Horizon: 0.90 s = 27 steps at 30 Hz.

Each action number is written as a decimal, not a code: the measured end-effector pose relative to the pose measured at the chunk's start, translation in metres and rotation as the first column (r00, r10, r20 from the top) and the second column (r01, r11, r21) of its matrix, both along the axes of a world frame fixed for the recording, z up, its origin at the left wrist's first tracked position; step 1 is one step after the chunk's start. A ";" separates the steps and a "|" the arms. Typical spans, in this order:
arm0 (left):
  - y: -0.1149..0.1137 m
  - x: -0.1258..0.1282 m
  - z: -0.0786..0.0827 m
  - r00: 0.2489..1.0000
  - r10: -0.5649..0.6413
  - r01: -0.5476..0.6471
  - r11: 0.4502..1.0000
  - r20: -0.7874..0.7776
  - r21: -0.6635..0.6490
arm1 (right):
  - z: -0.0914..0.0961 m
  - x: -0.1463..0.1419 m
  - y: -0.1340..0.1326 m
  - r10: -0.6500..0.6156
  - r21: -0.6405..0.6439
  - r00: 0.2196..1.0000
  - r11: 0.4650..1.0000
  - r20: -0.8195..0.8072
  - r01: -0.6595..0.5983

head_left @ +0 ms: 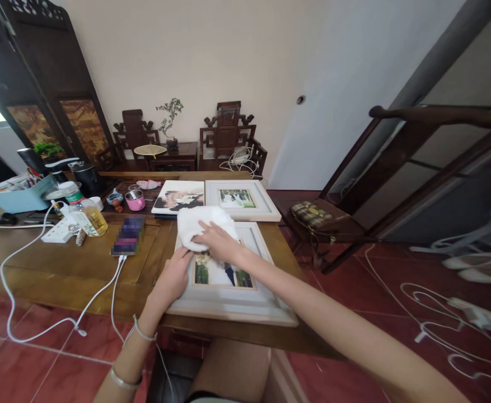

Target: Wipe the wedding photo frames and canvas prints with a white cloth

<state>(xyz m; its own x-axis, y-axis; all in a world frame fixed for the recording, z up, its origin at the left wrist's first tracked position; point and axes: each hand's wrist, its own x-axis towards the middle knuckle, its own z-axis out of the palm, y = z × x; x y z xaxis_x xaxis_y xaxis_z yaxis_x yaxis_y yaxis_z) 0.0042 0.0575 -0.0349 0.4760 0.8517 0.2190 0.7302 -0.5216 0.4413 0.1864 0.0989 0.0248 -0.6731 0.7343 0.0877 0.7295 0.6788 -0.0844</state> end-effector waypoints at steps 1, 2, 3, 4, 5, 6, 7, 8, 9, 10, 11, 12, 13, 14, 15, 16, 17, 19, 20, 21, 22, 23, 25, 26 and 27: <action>0.000 0.000 0.001 1.000 -0.003 0.003 1.000 -0.001 -0.002 | -0.002 -0.002 0.000 -0.017 -0.004 1.000 1.000 0.005 0.017; 0.000 0.001 0.001 1.000 -0.004 0.004 1.000 0.001 -0.002 | -0.003 0.000 -0.002 -0.034 -0.004 0.999 0.999 0.007 0.034; -0.001 0.001 0.000 1.000 0.000 0.000 1.000 0.006 0.001 | -0.003 0.005 -0.003 -0.055 -0.004 0.998 0.999 0.012 0.055; -0.001 0.001 -0.001 1.000 0.007 -0.007 1.000 0.012 0.005 | -0.003 0.013 -0.005 -0.077 -0.006 0.997 0.997 0.019 0.077; -0.001 0.001 -0.002 1.000 0.015 -0.016 1.000 0.018 0.007 | -0.002 0.023 -0.008 -0.100 -0.009 0.995 0.995 0.028 0.100; -0.001 0.001 -0.003 1.000 0.023 -0.023 1.000 0.021 0.009 | 0.000 0.035 -0.010 -0.125 -0.014 0.991 0.992 0.038 0.126; -0.001 0.001 -0.004 0.999 0.028 -0.028 1.000 0.023 0.010 | 0.002 0.048 -0.012 -0.152 -0.018 0.987 0.988 0.050 0.153; -0.001 0.000 -0.005 0.999 0.028 -0.028 1.000 0.023 0.011 | 0.004 0.062 -0.014 -0.181 -0.022 0.982 0.983 0.062 0.183; -0.001 0.000 -0.006 0.999 0.027 -0.027 1.000 0.022 0.013 | 0.005 0.074 -0.016 -0.212 -0.025 0.975 0.977 0.073 0.214; -0.001 0.000 -0.007 0.999 0.026 -0.026 1.000 0.021 0.013 | 0.006 0.086 -0.018 -0.243 -0.026 0.967 0.969 0.083 0.245; -0.001 0.000 -0.007 0.999 0.027 -0.027 1.000 0.021 0.012 | 0.007 0.095 -0.021 -0.273 -0.025 0.958 0.961 0.090 0.276; -0.001 0.000 -0.007 0.999 0.030 -0.030 1.000 0.019 0.010 | 0.007 0.102 -0.025 -0.296 -0.021 0.951 0.954 0.095 0.299; -0.001 0.000 -0.007 0.999 0.033 -0.033 0.999 0.017 0.006 | 0.007 0.106 -0.030 -0.310 -0.016 0.946 0.950 0.099 0.313; -0.001 0.000 -0.007 0.999 0.036 -0.036 0.999 0.012 0.000 | 0.007 0.107 -0.037 -0.313 -0.012 0.945 0.949 0.100 0.316; -0.001 0.000 -0.006 0.999 0.038 -0.038 0.999 0.007 -0.005 | 0.006 0.106 -0.046 -0.308 -0.012 0.946 0.950 0.099 0.311; -0.001 0.000 -0.006 0.999 0.038 -0.038 0.999 0.004 -0.007 | 0.006 0.103 -0.057 -0.296 -0.016 0.950 0.954 0.097 0.299; -0.001 0.000 -0.006 0.999 0.038 -0.038 0.999 0.002 -0.007 | 0.006 0.099 -0.070 -0.281 -0.029 0.955 0.958 0.096 0.285; -0.001 0.000 -0.005 0.999 0.035 -0.035 0.999 0.007 0.000 | 0.007 0.094 -0.100 -0.240 -0.078 0.966 0.966 0.099 0.248; -0.002 0.000 -0.005 0.999 0.033 -0.033 0.999 0.011 0.005 | 0.007 0.094 -0.115 -0.215 -0.112 0.972 0.968 0.096 0.225; -0.002 0.000 -0.005 0.999 0.031 -0.031 0.999 0.014 0.008 | 0.007 0.096 -0.129 -0.190 -0.144 0.978 0.969 0.083 0.200; -0.002 0.000 -0.004 0.999 0.029 -0.029 1.000 0.015 0.007 | 0.008 0.100 -0.141 -0.171 -0.173 0.984 0.969 0.057 0.179; -0.002 0.000 -0.004 0.999 0.028 -0.028 1.000 0.015 0.004 | 0.008 0.105 -0.151 -0.167 -0.195 0.986 0.966 0.024 0.168; -0.002 0.000 -0.003 0.999 0.029 -0.029 1.000 0.014 -0.002 | 0.011 0.116 -0.157 -0.204 -0.204 0.978 0.960 -0.050 0.190; -0.003 0.000 -0.002 0.999 0.029 -0.029 1.000 0.014 -0.004 | 0.014 0.120 -0.153 -0.241 -0.181 0.967 0.958 -0.082 0.223; -0.003 0.000 -0.001 1.000 0.028 -0.028 1.000 0.014 -0.003 | 0.017 0.122 -0.145 -0.277 -0.131 0.954 0.956 -0.113 0.262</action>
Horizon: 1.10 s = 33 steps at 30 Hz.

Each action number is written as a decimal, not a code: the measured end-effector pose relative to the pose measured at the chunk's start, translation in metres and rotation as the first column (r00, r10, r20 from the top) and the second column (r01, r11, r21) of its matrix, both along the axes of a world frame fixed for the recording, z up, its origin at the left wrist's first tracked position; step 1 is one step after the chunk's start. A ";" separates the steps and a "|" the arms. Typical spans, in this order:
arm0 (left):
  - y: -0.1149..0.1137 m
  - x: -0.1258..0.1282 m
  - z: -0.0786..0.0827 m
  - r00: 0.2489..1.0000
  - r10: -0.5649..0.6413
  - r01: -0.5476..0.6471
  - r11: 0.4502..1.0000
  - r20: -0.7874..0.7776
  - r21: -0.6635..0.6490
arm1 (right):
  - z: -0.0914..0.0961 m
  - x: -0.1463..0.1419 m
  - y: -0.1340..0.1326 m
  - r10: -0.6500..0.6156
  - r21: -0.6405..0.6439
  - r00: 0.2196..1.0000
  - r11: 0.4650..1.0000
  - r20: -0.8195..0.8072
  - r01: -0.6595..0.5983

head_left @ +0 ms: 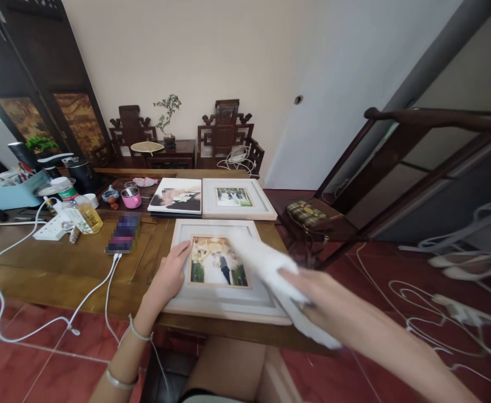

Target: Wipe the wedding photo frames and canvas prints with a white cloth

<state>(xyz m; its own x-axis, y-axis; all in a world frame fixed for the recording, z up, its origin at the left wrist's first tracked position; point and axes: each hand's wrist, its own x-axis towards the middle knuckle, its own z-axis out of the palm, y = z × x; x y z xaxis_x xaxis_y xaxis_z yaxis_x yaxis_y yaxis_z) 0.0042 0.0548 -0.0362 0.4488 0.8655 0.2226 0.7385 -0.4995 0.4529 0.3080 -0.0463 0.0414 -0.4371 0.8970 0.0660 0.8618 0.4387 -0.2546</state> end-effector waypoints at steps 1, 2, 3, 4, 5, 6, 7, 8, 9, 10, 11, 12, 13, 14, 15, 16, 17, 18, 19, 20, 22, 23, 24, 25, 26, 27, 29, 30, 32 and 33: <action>0.000 0.000 0.001 1.000 0.000 0.000 1.000 0.000 0.003 | 0.003 0.000 0.011 -0.038 0.079 0.999 0.996 -0.010 0.038; 0.000 0.000 0.001 1.000 -0.001 0.001 1.000 -0.002 0.005 | 0.005 -0.003 0.025 -0.063 0.174 0.998 0.983 -0.017 0.065; 0.000 0.000 0.001 1.000 -0.001 0.001 1.000 -0.003 0.006 | 0.006 -0.007 0.040 -0.072 0.265 0.997 0.961 -0.017 0.074; 0.000 0.000 0.001 1.000 -0.001 0.001 1.000 -0.003 0.007 | 0.005 -0.012 0.056 -0.066 0.334 0.998 0.940 -0.003 0.063; 0.000 0.000 0.001 1.000 0.000 0.000 1.000 -0.001 0.007 | 0.002 -0.017 0.071 -0.047 0.368 0.999 0.929 0.025 0.035; 0.000 0.000 0.001 1.000 0.001 -0.001 1.000 0.002 0.009 | -0.002 -0.023 0.085 -0.022 0.364 0.998 0.931 0.066 -0.004; 0.000 0.000 0.000 1.000 0.001 -0.001 1.000 0.006 0.012 | -0.008 -0.029 0.096 0.007 0.331 0.994 0.943 0.110 -0.043; 0.000 0.000 -0.001 1.000 0.001 -0.001 1.000 0.009 0.017 | -0.014 -0.035 0.106 0.030 0.289 0.988 0.955 0.149 -0.073; 0.000 -0.001 -0.001 1.000 0.002 -0.003 1.000 0.012 0.022 | -0.021 -0.039 0.112 0.046 0.251 0.983 0.964 0.177 -0.090; 0.000 -0.001 -0.002 1.000 0.004 -0.005 1.000 0.013 0.026 | -0.027 -0.043 0.116 0.051 0.229 0.980 0.969 0.193 -0.095; 0.000 -0.001 -0.003 1.000 0.006 -0.007 1.000 0.016 0.028 | -0.032 -0.046 0.117 0.048 0.221 0.979 0.971 0.198 -0.092; 0.000 -0.001 -0.003 1.000 0.008 -0.008 1.000 0.020 0.030 | -0.036 -0.048 0.115 0.041 0.219 0.980 0.972 0.195 -0.084; 0.000 -0.001 -0.003 1.000 0.008 -0.009 0.999 0.025 0.032 | -0.037 -0.049 0.109 0.042 0.212 0.981 0.974 0.191 -0.083; 0.000 -0.001 -0.003 0.999 0.008 -0.009 0.999 0.031 0.033 | -0.036 -0.050 0.102 0.053 0.194 0.981 0.977 0.188 -0.089; 0.000 -0.001 -0.003 0.999 0.007 -0.009 0.999 0.036 0.033 | -0.033 -0.051 0.091 0.074 0.162 0.980 0.981 0.184 -0.104; 0.000 -0.001 -0.003 0.999 0.007 -0.008 0.999 0.039 0.031 | -0.029 -0.051 0.078 0.099 0.122 0.979 0.985 0.179 -0.122; 0.000 -0.001 -0.003 0.999 0.006 -0.007 1.000 0.037 0.028 | -0.023 -0.052 0.063 0.124 0.074 0.977 0.988 0.172 -0.139; 0.000 -0.001 -0.002 0.999 0.005 -0.006 1.000 0.033 0.024 | -0.016 -0.053 0.047 0.144 0.022 0.976 0.988 0.164 -0.150; 0.000 0.000 -0.002 1.000 0.005 -0.005 1.000 0.027 0.021 | -0.010 -0.055 0.031 0.154 -0.030 0.975 0.988 0.157 -0.151; 0.000 0.000 -0.002 1.000 0.004 -0.004 1.000 0.019 0.018 | -0.003 -0.057 0.016 0.156 -0.090 0.976 0.986 0.152 -0.143; 0.001 0.000 -0.002 1.000 0.000 0.000 1.000 -0.002 0.013 | 0.007 -0.062 -0.009 0.154 -0.196 0.975 0.973 0.158 -0.122; 0.001 -0.001 -0.002 1.000 -0.004 0.004 1.000 -0.013 0.010 | 0.009 -0.065 -0.018 0.151 -0.236 0.975 0.966 0.162 -0.110; 0.001 -0.001 -0.001 1.000 -0.008 0.008 1.000 -0.025 0.007 | 0.009 -0.067 -0.022 0.147 -0.255 0.976 0.962 0.163 -0.102; 0.001 -0.001 -0.001 0.999 -0.013 0.013 1.000 -0.036 0.005 | 0.006 -0.070 -0.024 0.140 -0.253 0.978 0.962 0.157 -0.097; 0.001 -0.002 -0.001 0.999 -0.018 0.018 1.000 -0.044 0.004 | 0.002 -0.071 -0.021 0.127 -0.230 0.981 0.969 0.148 -0.091; 0.002 -0.002 -0.001 0.999 -0.022 0.023 1.000 -0.049 0.005 | -0.003 -0.072 -0.015 0.108 -0.185 0.984 0.979 0.139 -0.081; 0.002 -0.002 -0.001 0.998 -0.029 0.030 1.000 -0.056 0.004 | -0.017 -0.070 0.006 0.067 -0.072 0.989 0.996 0.131 -0.058; 0.002 -0.003 -0.001 0.998 -0.033 0.033 0.999 -0.057 0.002 | -0.024 -0.068 0.021 0.047 -0.016 0.990 0.999 0.136 -0.046; 0.002 -0.003 0.000 0.998 -0.037 0.037 0.999 -0.057 0.000 | -0.034 -0.062 0.054 0.010 0.091 0.988 0.996 0.153 -0.024; 0.002 -0.003 0.000 0.998 -0.038 0.038 0.999 -0.055 -0.001 | -0.037 -0.058 0.071 -0.008 0.141 0.987 0.990 0.162 -0.015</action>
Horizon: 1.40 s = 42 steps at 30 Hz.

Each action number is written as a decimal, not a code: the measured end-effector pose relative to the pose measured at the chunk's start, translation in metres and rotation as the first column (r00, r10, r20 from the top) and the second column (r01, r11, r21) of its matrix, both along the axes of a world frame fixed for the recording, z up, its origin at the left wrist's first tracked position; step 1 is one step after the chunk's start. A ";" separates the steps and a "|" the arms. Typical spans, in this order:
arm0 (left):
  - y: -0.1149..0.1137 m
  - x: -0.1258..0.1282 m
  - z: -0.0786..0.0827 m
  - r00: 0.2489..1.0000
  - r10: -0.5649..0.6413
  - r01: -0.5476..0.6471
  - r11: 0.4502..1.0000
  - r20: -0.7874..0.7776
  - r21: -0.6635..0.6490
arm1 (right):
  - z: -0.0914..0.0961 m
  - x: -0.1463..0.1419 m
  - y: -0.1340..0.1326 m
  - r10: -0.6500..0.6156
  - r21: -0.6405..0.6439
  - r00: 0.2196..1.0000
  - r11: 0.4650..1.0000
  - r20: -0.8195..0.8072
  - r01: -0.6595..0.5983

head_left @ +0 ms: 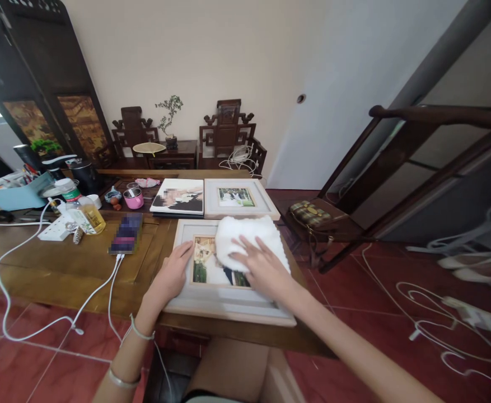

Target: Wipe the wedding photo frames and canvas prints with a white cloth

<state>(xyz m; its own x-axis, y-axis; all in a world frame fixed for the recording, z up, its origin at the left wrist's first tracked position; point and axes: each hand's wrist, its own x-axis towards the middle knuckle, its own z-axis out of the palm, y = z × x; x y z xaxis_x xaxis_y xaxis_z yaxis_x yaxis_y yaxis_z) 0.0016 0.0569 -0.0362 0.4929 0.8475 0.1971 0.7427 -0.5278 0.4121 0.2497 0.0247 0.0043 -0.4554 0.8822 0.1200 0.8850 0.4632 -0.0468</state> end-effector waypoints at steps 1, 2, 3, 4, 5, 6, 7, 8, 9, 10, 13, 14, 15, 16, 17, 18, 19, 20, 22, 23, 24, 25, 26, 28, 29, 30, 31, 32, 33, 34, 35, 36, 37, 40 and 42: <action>0.000 0.000 0.000 1.000 0.001 -0.001 1.000 0.003 0.000 | -0.002 0.003 0.016 -0.013 0.045 1.000 0.999 0.010 0.012; -0.001 0.000 0.000 1.000 0.004 -0.004 1.000 0.008 0.002 | -0.004 0.005 0.029 -0.024 0.080 1.000 0.997 0.021 0.022; -0.001 0.001 0.000 1.000 0.008 -0.008 1.000 0.014 0.004 | -0.005 0.006 0.039 -0.032 0.103 0.999 0.994 0.032 0.028; -0.001 0.001 0.000 1.000 0.012 -0.012 1.000 0.019 0.006 | -0.005 0.006 0.044 -0.034 0.113 0.998 0.993 0.045 0.029; -0.001 0.001 0.000 1.000 0.016 -0.016 1.000 0.025 0.009 | -0.005 0.005 0.046 -0.027 0.111 0.998 0.994 0.057 0.021; -0.001 0.001 -0.001 0.999 0.020 -0.020 1.000 0.032 0.012 | -0.005 0.004 0.042 -0.010 0.097 0.998 0.995 0.069 0.003; -0.001 0.001 -0.001 0.999 0.023 -0.023 1.000 0.037 0.015 | -0.004 0.002 0.034 0.014 0.071 0.997 0.997 0.078 -0.019; -0.001 0.001 -0.002 0.999 0.025 -0.025 1.000 0.042 0.019 | -0.001 0.000 0.022 0.041 0.032 0.996 0.999 0.082 -0.044; 0.000 0.001 -0.003 0.999 0.026 -0.027 0.999 0.046 0.023 | 0.003 -0.001 0.007 0.072 -0.019 0.994 0.997 0.079 -0.071; 0.000 0.001 -0.003 0.999 0.025 -0.026 0.999 0.048 0.026 | 0.008 -0.003 -0.010 0.104 -0.083 0.992 0.992 0.067 -0.099; 0.001 0.002 -0.004 0.999 0.024 -0.025 0.999 0.045 0.024 | 0.029 -0.005 -0.064 0.183 -0.294 0.983 0.939 -0.011 -0.179; 0.001 0.002 -0.004 0.999 0.025 -0.026 0.999 0.042 0.021 | 0.035 -0.005 -0.079 0.201 -0.335 0.979 0.920 -0.042 -0.204; 0.001 0.002 -0.004 0.999 0.026 -0.027 0.999 0.039 0.017 | 0.040 -0.005 -0.090 0.218 -0.361 0.973 0.904 -0.075 -0.230; 0.001 0.002 -0.003 0.999 0.028 -0.028 0.999 0.037 0.015 | 0.042 -0.006 -0.098 0.227 -0.371 0.968 0.894 -0.104 -0.249; 0.000 0.003 -0.003 0.999 0.028 -0.029 0.999 0.037 0.014 | 0.042 -0.006 -0.101 0.228 -0.369 0.966 0.893 -0.125 -0.258; 0.000 0.002 -0.002 0.999 0.027 -0.028 1.000 0.036 0.013 | 0.039 -0.007 -0.100 0.220 -0.359 0.966 0.898 -0.138 -0.256; 0.000 0.002 -0.002 0.999 0.025 -0.025 1.000 0.035 0.012 | 0.034 -0.008 -0.096 0.200 -0.340 0.969 0.910 -0.142 -0.238; 0.000 0.002 -0.002 0.999 0.020 -0.021 1.000 0.032 0.010 | 0.028 -0.008 -0.087 0.174 -0.313 0.975 0.926 -0.137 -0.209; 0.000 0.001 -0.002 1.000 0.009 -0.009 1.000 0.027 0.009 | 0.014 -0.007 -0.061 0.130 -0.240 0.985 0.958 -0.115 -0.155; 0.000 0.001 -0.002 1.000 0.003 -0.003 1.000 0.025 0.010 | 0.009 -0.006 -0.045 0.118 -0.201 0.988 0.970 -0.103 -0.137; 0.000 0.000 -0.002 1.000 -0.002 0.002 1.000 0.025 0.011 | 0.004 -0.005 -0.028 0.109 -0.163 0.990 0.979 -0.091 -0.122; 0.000 0.000 -0.002 1.000 -0.007 0.007 1.000 0.024 0.014 | 0.001 -0.004 -0.012 0.099 -0.127 0.992 0.986 -0.077 -0.108; 0.001 -0.001 -0.003 1.000 -0.011 0.011 1.000 0.024 0.016 | -0.002 -0.004 0.003 0.088 -0.091 0.994 0.991 -0.063 -0.093; 0.002 -0.002 -0.004 1.000 -0.019 0.018 1.000 0.022 0.019 | -0.004 -0.003 0.028 0.062 -0.022 0.998 0.998 -0.030 -0.063; 0.002 -0.002 -0.005 1.000 -0.020 0.020 1.000 0.023 0.021 | -0.004 -0.004 0.035 0.055 0.004 0.998 0.999 -0.012 -0.055; 0.003 -0.003 -0.006 0.999 -0.018 0.018 1.000 0.027 0.025 | -0.004 -0.005 0.040 0.055 0.017 0.998 0.998 0.005 -0.055; 0.003 -0.003 -0.007 0.999 -0.015 0.014 0.999 0.034 0.030 | -0.004 -0.007 0.040 0.064 0.015 0.998 0.998 0.017 -0.064; 0.003 -0.003 -0.007 0.999 -0.010 0.009 0.999 0.044 0.035 | -0.003 -0.008 0.036 0.078 0.000 0.997 0.997 0.022 -0.078; 0.003 -0.002 -0.008 0.998 -0.005 0.003 0.999 0.055 0.039 | -0.001 -0.010 0.028 0.094 -0.026 0.995 0.995 0.018 -0.094; 0.003 -0.002 -0.008 0.998 0.000 -0.002 0.999 0.065 0.041 | 0.002 -0.011 0.017 0.112 -0.066 0.994 0.992 0.008 -0.111; 0.002 -0.001 -0.008 0.997 0.005 -0.008 0.999 0.071 0.039 | 0.006 -0.011 0.003 0.133 -0.117 0.991 0.984 -0.009 -0.133; 0.002 -0.001 -0.007 0.997 0.010 -0.013 0.999 0.073 0.033 | 0.012 -0.011 -0.013 0.157 -0.177 0.987 0.971 -0.029 -0.159; 0.001 0.000 -0.006 0.997 0.015 -0.017 1.000 0.071 0.024 | 0.018 -0.010 -0.029 0.179 -0.242 0.982 0.952 -0.050 -0.186; -0.001 0.002 -0.003 0.998 0.028 -0.028 1.000 0.062 0.002 | 0.039 -0.005 -0.074 0.210 -0.403 0.972 0.885 -0.101 -0.233; -0.002 0.002 -0.002 0.997 0.028 -0.028 1.000 0.065 0.002 | 0.046 -0.002 -0.088 0.198 -0.449 0.972 0.863 -0.123 -0.232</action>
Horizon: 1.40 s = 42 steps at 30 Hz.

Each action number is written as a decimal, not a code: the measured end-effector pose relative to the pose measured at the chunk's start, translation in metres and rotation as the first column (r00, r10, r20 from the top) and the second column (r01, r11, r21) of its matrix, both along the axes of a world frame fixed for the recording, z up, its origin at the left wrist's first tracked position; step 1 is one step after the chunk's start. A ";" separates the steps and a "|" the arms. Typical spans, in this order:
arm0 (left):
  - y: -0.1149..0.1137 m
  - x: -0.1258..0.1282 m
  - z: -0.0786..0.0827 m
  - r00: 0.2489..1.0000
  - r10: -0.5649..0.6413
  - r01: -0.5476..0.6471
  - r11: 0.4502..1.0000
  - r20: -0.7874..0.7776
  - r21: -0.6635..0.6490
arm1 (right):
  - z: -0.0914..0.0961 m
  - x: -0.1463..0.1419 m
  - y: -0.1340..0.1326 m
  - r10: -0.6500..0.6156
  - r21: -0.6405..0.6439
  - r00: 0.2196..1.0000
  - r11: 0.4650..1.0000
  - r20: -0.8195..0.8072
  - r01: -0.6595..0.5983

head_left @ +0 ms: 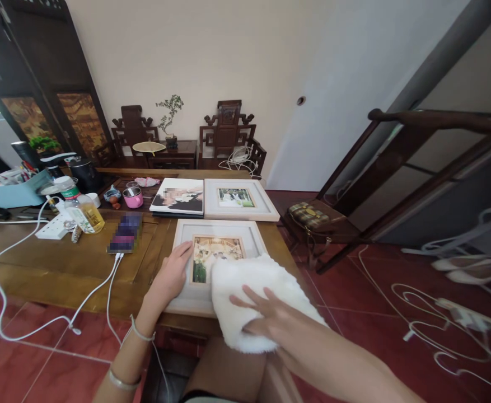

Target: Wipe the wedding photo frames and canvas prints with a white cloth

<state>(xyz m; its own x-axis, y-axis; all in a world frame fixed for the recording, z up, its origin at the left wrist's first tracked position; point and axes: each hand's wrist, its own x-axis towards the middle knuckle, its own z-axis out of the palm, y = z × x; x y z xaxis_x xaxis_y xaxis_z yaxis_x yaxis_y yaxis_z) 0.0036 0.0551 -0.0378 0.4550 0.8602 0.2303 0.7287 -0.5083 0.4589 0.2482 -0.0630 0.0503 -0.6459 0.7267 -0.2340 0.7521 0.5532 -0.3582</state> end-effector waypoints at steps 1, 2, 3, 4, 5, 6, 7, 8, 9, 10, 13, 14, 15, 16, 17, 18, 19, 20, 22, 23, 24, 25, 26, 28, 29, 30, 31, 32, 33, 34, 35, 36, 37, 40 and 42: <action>0.000 0.000 0.000 1.000 -0.006 0.006 1.000 0.002 0.002 | 0.000 0.001 -0.001 -0.012 -0.003 1.000 1.000 -0.004 0.012; 0.000 0.000 0.001 1.000 -0.014 0.014 1.000 0.004 0.004 | -0.002 0.001 0.003 -0.030 0.014 1.000 0.999 -0.005 0.030; 0.000 -0.001 0.001 1.000 -0.023 0.023 1.000 0.004 0.005 | -0.007 0.002 0.012 -0.054 0.050 0.999 0.997 -0.004 0.054; 0.000 -0.001 0.000 1.000 -0.031 0.030 1.000 0.004 0.007 | -0.013 0.002 0.024 -0.081 0.106 0.997 0.991 -0.002 0.081; 0.001 -0.002 0.000 0.999 -0.037 0.037 0.999 0.004 0.008 | -0.020 0.001 0.039 -0.111 0.181 0.994 0.977 -0.004 0.110; 0.002 -0.002 0.000 0.999 -0.041 0.041 0.999 0.003 0.010 | -0.027 0.001 0.056 -0.139 0.264 0.990 0.955 -0.010 0.137; 0.002 -0.003 -0.001 0.999 -0.044 0.044 0.999 0.001 0.011 | -0.034 0.000 0.074 -0.168 0.343 0.986 0.925 -0.017 0.164; 0.003 -0.003 -0.001 0.999 -0.047 0.047 0.999 -0.002 0.010 | -0.039 0.000 0.091 -0.197 0.412 0.980 0.891 -0.023 0.189; 0.003 -0.004 -0.002 0.999 -0.048 0.048 0.999 -0.006 0.008 | -0.044 -0.001 0.107 -0.226 0.462 0.974 0.861 -0.024 0.211; 0.003 -0.004 -0.002 0.999 -0.047 0.047 0.999 -0.008 0.005 | -0.047 -0.003 0.120 -0.246 0.496 0.969 0.839 -0.020 0.223; 0.004 -0.004 -0.004 0.999 -0.034 0.034 0.999 0.005 0.006 | -0.051 -0.010 0.136 -0.239 0.504 0.971 0.842 0.031 0.191; 0.004 -0.004 -0.004 0.999 -0.030 0.030 0.999 0.016 0.011 | -0.050 -0.012 0.132 -0.216 0.484 0.975 0.859 0.050 0.165; 0.003 -0.003 -0.004 0.999 -0.027 0.027 1.000 0.029 0.016 | -0.048 -0.015 0.124 -0.188 0.452 0.980 0.881 0.067 0.138; 0.003 -0.003 -0.004 0.999 -0.024 0.024 1.000 0.040 0.019 | -0.044 -0.018 0.112 -0.158 0.408 0.984 0.906 0.080 0.113; 0.002 -0.002 -0.003 0.999 -0.022 0.021 1.000 0.048 0.018 | -0.039 -0.020 0.097 -0.127 0.354 0.988 0.931 0.087 0.088; 0.001 -0.002 -0.002 0.999 -0.018 0.018 1.000 0.051 0.015 | -0.032 -0.021 0.080 -0.093 0.291 0.992 0.955 0.088 0.064; 0.000 -0.001 -0.002 0.999 -0.014 0.014 1.000 0.050 0.009 | -0.024 -0.022 0.063 -0.055 0.221 0.995 0.975 0.085 0.035; 0.000 0.000 -0.001 0.999 -0.008 0.008 1.000 0.046 0.004 | -0.015 -0.023 0.045 -0.020 0.154 0.998 0.988 0.068 0.009; -0.001 0.000 0.000 0.999 0.000 0.000 1.000 0.042 -0.001 | 0.001 -0.023 0.015 0.036 0.027 0.999 0.999 0.028 -0.037; -0.001 0.000 0.000 0.999 0.001 -0.001 1.000 0.044 0.000 | 0.007 -0.024 0.005 0.061 -0.014 0.998 0.998 0.003 -0.061; 0.000 0.000 0.000 0.999 0.000 0.000 1.000 0.050 0.001 | 0.010 -0.025 -0.002 0.080 -0.035 0.997 0.996 -0.022 -0.080; 0.000 0.000 0.000 0.998 -0.001 0.001 1.000 0.057 0.003 | 0.010 -0.026 -0.005 0.089 -0.035 0.995 0.995 -0.043 -0.091; 0.000 0.000 0.000 0.998 -0.003 0.002 1.000 0.067 0.004 | 0.007 -0.028 -0.004 0.087 -0.016 0.994 0.996 -0.060 -0.088; 0.000 -0.001 0.000 0.996 -0.012 0.012 1.000 0.088 0.005 | -0.005 -0.031 0.011 0.045 0.060 0.997 0.997 -0.060 -0.041; -0.001 0.000 0.001 0.995 -0.017 0.017 1.000 0.100 0.004 | -0.013 -0.033 0.025 0.011 0.109 0.999 0.994 -0.040 -0.007; -0.001 0.000 0.002 0.994 -0.020 0.020 1.000 0.112 0.002 | -0.021 -0.035 0.041 -0.027 0.168 1.000 0.985 -0.014 0.029; -0.002 0.000 0.003 0.992 -0.021 0.021 1.000 0.123 -0.001 | -0.028 -0.036 0.058 -0.068 0.235 0.998 0.970 0.013 0.063; -0.003 0.001 0.005 0.991 -0.017 0.017 1.000 0.135 -0.002 | -0.034 -0.039 0.077 -0.110 0.300 0.993 0.949 0.040 0.093; -0.004 0.001 0.007 0.989 -0.009 0.009 1.000 0.148 -0.001 | -0.039 -0.041 0.094 -0.141 0.368 0.989 0.923 0.045 0.115; -0.005 0.002 0.009 0.987 -0.002 0.001 1.000 0.162 0.005 | -0.042 -0.045 0.110 -0.170 0.418 0.984 0.899 0.052 0.133; -0.006 0.002 0.011 0.984 0.003 -0.005 1.000 0.177 0.013 | -0.043 -0.049 0.124 -0.186 0.452 0.981 0.881 0.060 0.140; -0.007 0.003 0.012 0.981 0.004 -0.009 1.000 0.192 0.022 | -0.043 -0.055 0.133 -0.189 0.471 0.980 0.872 0.069 0.135; -0.007 0.003 0.013 0.978 0.005 -0.011 0.999 0.208 0.031 | -0.042 -0.060 0.139 -0.176 0.474 0.981 0.873 0.082 0.117; -0.007 0.003 0.014 0.964 0.025 -0.038 0.998 0.266 0.045 | -0.035 -0.078 0.130 -0.068 0.431 0.991 0.902 0.112 0.013; -0.007 0.003 0.014 0.951 0.051 -0.065 0.997 0.304 0.037 | -0.030 -0.086 0.108 0.007 0.380 0.991 0.923 0.131 -0.057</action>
